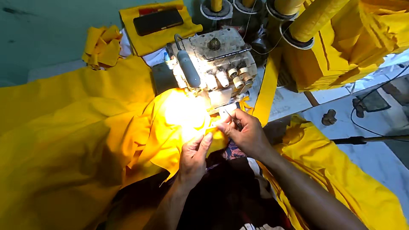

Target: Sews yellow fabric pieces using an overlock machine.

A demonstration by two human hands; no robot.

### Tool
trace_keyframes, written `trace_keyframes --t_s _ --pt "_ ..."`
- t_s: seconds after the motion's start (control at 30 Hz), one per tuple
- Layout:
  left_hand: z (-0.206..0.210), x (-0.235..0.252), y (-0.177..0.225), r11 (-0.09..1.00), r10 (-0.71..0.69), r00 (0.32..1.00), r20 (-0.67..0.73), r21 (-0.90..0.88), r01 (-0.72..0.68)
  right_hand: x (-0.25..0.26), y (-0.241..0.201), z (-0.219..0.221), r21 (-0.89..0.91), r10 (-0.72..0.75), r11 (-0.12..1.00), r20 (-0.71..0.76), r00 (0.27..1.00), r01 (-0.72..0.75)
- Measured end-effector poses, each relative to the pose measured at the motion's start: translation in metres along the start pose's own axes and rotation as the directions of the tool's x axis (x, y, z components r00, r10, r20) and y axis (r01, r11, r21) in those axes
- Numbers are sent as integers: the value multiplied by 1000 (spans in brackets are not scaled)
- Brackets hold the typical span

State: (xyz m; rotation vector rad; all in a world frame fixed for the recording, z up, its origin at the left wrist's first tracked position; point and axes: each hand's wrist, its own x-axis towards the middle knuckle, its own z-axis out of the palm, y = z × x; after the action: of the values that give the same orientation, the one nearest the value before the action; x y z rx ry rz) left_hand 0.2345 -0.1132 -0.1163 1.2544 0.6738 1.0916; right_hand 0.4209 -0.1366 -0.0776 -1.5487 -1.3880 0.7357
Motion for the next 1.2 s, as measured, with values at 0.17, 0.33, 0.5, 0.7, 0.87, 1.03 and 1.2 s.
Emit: trace_keyframes --t_s 0.17,0.33,0.5,0.7,0.87,1.03,1.2 --pt "-17 8 12 984 23 1000 -6 175 -22 -2 10 4 396 132 896 193 972 -200" --pt "-28 31 31 901 -31 996 88 434 -10 -7 7 27 483 97 847 269 958 -221" --pt "-38 86 60 648 -174 954 246 758 -77 11 11 50 594 201 788 -4 980 -159" --pt "-78 142 61 490 -353 876 329 863 -126 37 23 77 730 477 628 -86 875 -271" --pt "-96 141 76 466 -478 874 86 868 170 42 21 100 669 439 691 -90 894 -272" --pt "-96 138 78 467 -480 875 59 862 198 42 24 107 638 413 732 -139 900 -237" --pt "-96 139 73 476 -452 887 93 866 152 39 23 108 666 412 716 -159 897 -211"
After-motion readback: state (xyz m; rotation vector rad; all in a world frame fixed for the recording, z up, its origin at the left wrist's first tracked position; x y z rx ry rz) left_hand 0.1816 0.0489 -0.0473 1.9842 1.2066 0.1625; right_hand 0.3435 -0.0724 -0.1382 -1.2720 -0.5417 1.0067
